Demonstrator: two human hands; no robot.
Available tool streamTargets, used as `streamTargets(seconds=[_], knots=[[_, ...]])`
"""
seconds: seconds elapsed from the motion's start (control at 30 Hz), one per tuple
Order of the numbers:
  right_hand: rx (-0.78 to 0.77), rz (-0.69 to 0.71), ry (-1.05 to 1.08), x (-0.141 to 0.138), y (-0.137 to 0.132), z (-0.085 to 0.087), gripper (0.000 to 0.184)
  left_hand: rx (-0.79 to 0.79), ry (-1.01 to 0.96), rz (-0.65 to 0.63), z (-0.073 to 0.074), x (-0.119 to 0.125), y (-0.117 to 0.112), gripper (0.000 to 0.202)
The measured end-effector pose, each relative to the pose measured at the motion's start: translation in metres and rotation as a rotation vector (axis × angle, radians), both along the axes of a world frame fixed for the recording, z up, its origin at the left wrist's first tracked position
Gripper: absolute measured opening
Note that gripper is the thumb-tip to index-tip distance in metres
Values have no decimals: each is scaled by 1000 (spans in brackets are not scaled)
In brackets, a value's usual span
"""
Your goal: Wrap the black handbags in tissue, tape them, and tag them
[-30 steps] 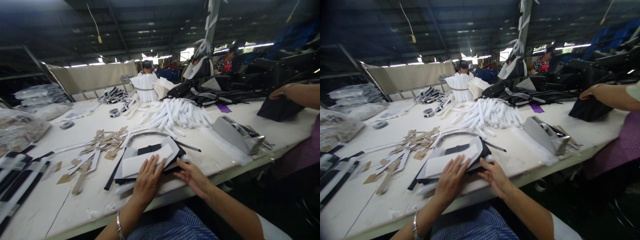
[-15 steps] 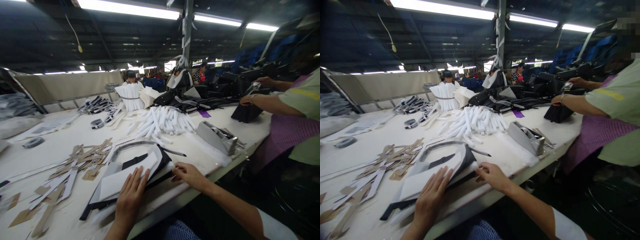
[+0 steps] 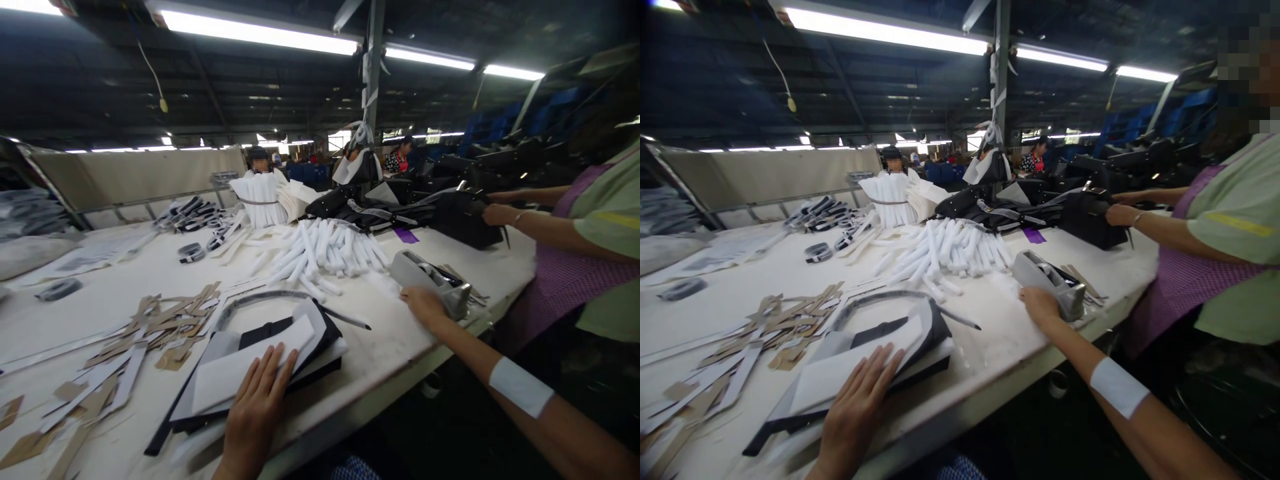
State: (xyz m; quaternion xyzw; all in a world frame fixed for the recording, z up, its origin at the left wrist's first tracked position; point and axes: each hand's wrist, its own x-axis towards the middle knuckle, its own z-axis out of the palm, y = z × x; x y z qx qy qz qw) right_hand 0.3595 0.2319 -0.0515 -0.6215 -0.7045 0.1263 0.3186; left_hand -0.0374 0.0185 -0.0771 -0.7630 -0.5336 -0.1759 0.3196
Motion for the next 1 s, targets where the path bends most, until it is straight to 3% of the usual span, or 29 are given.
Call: streamTargets(seconds=[0.17,0.3,0.4,0.53,0.63,0.7,0.77,0.83,0.9,1.0], knots=[[-19,-6,-265,-8,0,22,25,-38,-111,6,2,5,-2,62],[26,65,-351,-30,-32,30,31,-36,-143,7,6,3,-1,63],[-12,214,-367,-47,-77,31,28,-33,-132,21,8,-1,0,63],[-252,490,-271,-58,-116,32,31,-13,-85,9,10,-5,2,62],[-149,393,-185,-63,-105,22,38,-19,-102,12,11,-5,2,63],[-55,303,-205,-68,-88,6,51,-8,-135,10,13,-4,1,64],[-68,295,-261,-76,-76,-13,66,3,-180,11,16,-4,1,64],[-94,373,-306,-88,-79,-29,74,10,-225,16,18,-5,1,64],[-80,543,-335,-101,-93,-37,75,13,-267,27,21,-7,1,63],[-81,802,-336,-124,-111,-33,78,18,-316,46,25,-10,2,62]])
